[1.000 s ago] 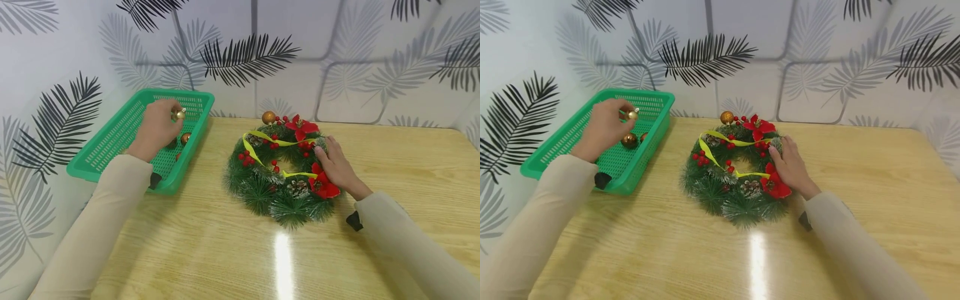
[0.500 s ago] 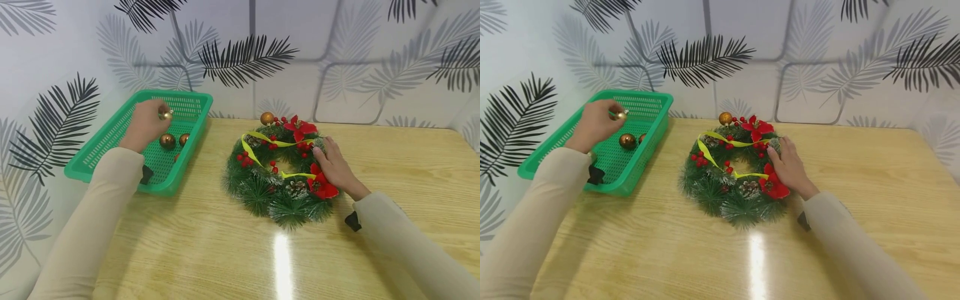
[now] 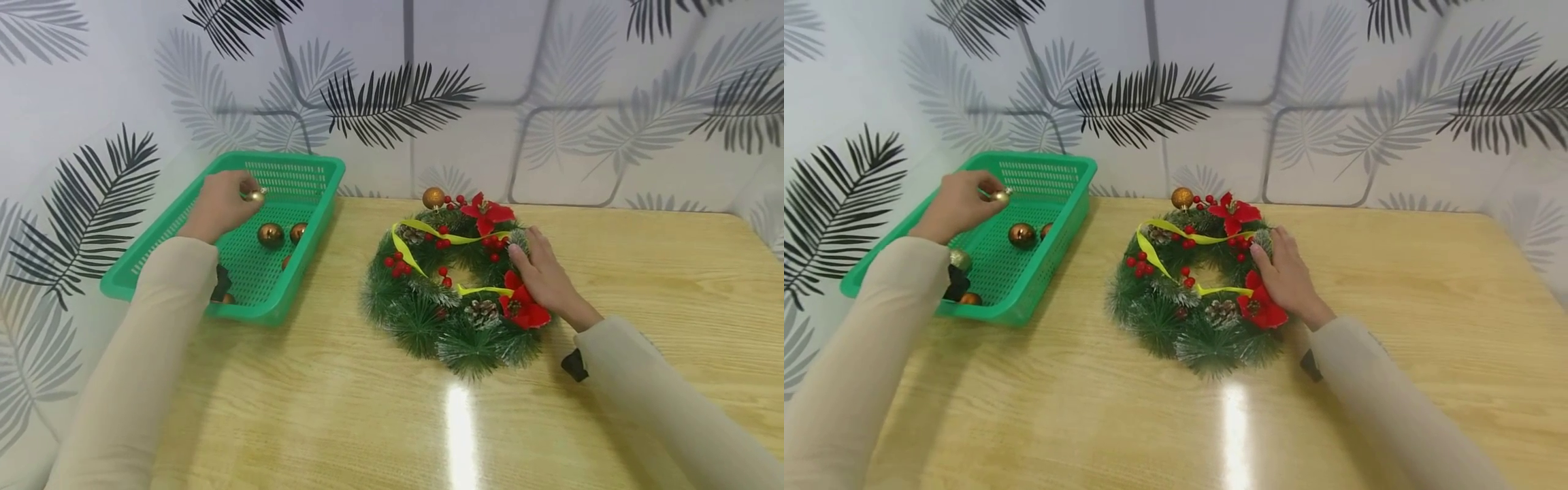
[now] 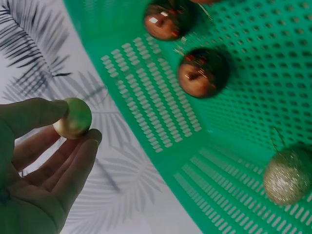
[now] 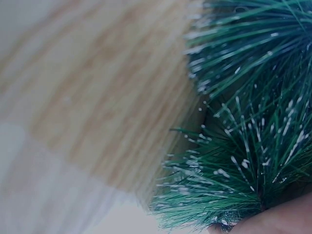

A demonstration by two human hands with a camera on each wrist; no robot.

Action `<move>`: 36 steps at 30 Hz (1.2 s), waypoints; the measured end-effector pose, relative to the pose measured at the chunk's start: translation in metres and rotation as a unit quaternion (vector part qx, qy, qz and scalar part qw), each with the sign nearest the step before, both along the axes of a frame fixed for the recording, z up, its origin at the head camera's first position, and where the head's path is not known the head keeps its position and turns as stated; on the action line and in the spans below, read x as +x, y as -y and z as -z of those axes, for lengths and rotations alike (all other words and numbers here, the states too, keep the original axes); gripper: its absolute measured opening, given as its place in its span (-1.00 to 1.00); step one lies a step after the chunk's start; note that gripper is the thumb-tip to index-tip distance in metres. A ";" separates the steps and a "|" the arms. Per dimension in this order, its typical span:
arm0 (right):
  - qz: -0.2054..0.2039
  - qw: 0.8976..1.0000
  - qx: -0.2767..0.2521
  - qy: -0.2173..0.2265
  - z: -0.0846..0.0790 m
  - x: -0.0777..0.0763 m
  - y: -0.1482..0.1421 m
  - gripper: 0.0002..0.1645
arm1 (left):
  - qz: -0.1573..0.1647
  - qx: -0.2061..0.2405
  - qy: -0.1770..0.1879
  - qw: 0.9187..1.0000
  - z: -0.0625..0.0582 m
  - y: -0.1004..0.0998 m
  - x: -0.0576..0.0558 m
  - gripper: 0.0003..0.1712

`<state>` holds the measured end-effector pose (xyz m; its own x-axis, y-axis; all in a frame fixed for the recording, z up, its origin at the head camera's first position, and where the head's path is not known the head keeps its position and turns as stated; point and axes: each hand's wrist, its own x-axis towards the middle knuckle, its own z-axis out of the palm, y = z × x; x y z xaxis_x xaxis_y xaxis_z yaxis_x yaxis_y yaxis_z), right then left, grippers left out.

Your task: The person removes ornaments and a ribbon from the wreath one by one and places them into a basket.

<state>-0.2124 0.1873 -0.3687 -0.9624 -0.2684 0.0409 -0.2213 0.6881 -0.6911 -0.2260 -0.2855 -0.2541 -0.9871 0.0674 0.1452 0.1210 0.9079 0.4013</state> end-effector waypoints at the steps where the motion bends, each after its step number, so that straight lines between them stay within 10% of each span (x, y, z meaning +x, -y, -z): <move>1: 0.000 1.000 0.000 0.000 0.000 0.000 0.000 -0.09 | 0.001 -0.003 0.002 1.000 0.002 0.003 -0.001 -0.66; 36: -0.001 1.000 0.001 -0.003 0.000 0.002 0.000 -0.09 | -0.028 -0.038 0.058 0.997 0.025 0.033 -0.008 -0.62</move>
